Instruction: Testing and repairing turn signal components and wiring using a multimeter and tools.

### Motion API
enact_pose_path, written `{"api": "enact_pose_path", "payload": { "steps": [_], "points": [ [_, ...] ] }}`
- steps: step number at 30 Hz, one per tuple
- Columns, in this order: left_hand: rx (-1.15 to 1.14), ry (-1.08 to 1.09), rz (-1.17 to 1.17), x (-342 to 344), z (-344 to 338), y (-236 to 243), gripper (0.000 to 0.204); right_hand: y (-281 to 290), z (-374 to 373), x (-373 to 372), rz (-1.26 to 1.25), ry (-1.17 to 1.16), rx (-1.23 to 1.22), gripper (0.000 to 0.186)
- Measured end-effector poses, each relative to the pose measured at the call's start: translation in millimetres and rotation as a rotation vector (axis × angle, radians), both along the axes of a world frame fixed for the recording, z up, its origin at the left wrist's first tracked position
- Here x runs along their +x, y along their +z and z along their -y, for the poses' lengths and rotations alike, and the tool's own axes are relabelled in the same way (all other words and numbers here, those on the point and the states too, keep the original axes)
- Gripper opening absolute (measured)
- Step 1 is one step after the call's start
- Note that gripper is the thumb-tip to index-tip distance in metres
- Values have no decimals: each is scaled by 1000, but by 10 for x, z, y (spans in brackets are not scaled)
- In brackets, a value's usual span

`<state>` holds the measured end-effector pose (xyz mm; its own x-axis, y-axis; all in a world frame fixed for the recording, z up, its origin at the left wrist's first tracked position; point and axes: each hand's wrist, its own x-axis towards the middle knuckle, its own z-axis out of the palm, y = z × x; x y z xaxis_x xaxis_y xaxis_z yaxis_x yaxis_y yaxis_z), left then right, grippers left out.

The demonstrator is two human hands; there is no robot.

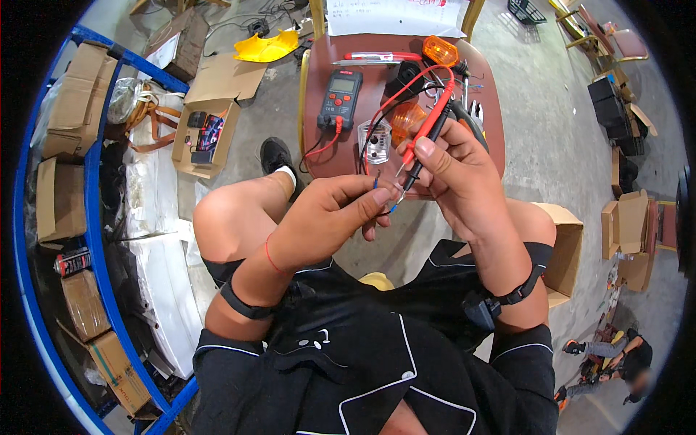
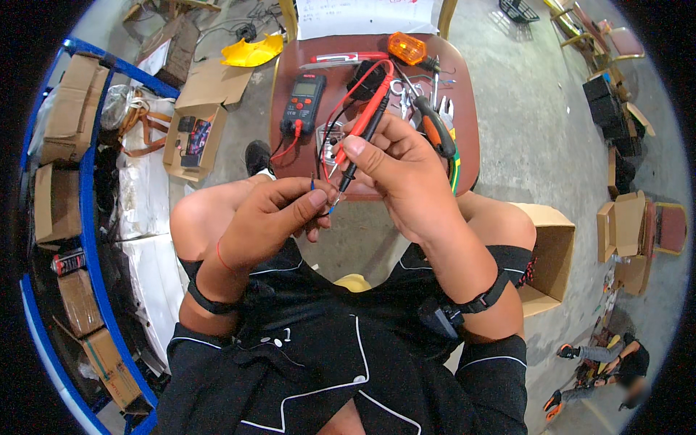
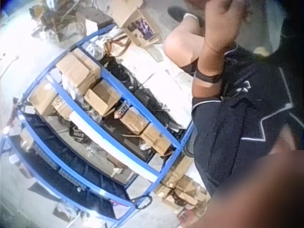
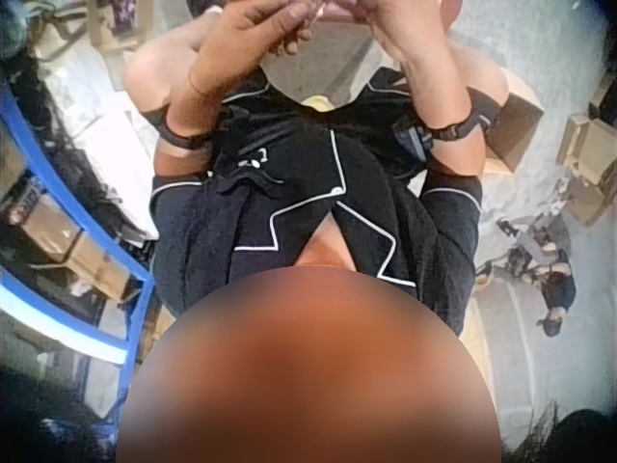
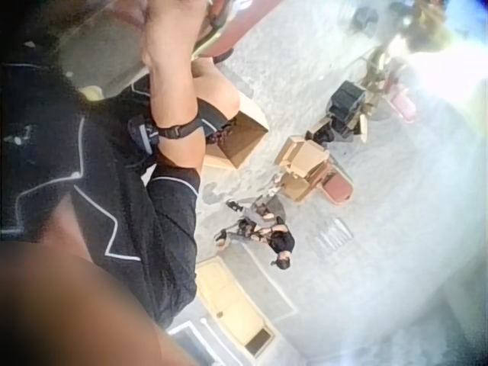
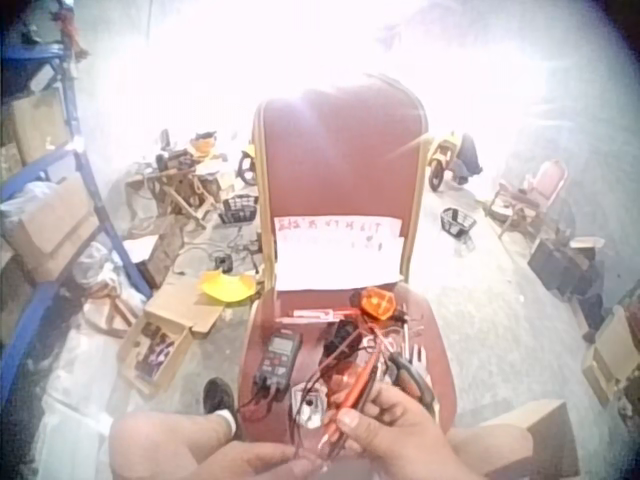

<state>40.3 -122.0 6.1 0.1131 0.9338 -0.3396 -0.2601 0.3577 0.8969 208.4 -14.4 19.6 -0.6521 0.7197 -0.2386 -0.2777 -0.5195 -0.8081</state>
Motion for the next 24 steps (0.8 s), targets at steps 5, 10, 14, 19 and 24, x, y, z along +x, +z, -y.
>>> {"api": "enact_pose_path", "payload": {
  "steps": [5, 10, 14, 19, 24],
  "points": [
    [46, -18, -67, 7, 21, -76, 29, -31, 10, -3, 41, 20, 20, 27],
    [29, -46, -178, 22, 33, -69, 28, -38, 32, -6, 108, 34, 70, 27],
    [43, -65, -194, 21, 26, -79, 28, -53, 27, -6, 164, 36, 115, 26],
    [51, -68, -212, 21, 23, -93, 27, -68, 44, -26, 120, 13, 104, 24],
    [36, -101, -224, 3, 16, -37, 28, -79, 33, -28, 161, 14, 109, 24]
  ]
}}
